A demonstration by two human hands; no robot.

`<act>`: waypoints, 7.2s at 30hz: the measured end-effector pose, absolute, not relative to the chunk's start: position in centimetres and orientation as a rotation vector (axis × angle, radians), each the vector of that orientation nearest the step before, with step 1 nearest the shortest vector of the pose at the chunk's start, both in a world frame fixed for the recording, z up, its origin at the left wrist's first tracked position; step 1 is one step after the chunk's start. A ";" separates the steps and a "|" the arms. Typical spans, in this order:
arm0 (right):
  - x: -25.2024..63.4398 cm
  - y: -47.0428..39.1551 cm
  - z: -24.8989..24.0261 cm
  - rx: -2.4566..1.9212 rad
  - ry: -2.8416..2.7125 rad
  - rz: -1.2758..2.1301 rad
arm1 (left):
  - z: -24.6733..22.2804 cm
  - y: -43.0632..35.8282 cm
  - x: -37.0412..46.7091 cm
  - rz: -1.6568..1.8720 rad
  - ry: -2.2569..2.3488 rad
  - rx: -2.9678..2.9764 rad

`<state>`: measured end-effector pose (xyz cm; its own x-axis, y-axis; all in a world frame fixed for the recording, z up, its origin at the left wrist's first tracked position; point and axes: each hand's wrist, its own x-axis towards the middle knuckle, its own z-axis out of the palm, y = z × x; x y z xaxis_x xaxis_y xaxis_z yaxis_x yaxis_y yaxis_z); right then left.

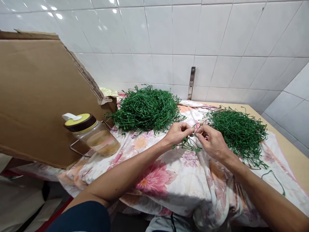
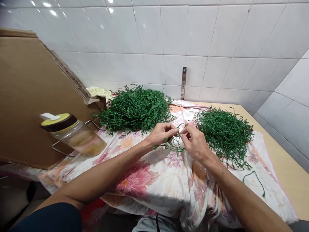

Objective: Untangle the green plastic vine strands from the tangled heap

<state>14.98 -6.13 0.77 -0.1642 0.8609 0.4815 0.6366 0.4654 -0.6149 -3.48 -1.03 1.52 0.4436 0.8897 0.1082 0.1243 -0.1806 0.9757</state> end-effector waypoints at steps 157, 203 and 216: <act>16.1 -6.1 2.6 -1.392 -1.951 0.733 | -0.9 -1.5 -2.1 1.118 0.818 1.541; 14.1 -4.7 -0.6 -1.351 -1.831 0.221 | -0.2 -2.3 -2.8 1.343 1.062 2.004; 14.6 -5.4 -1.4 -1.239 -2.037 -0.115 | -0.6 -1.0 -2.6 1.007 1.078 1.783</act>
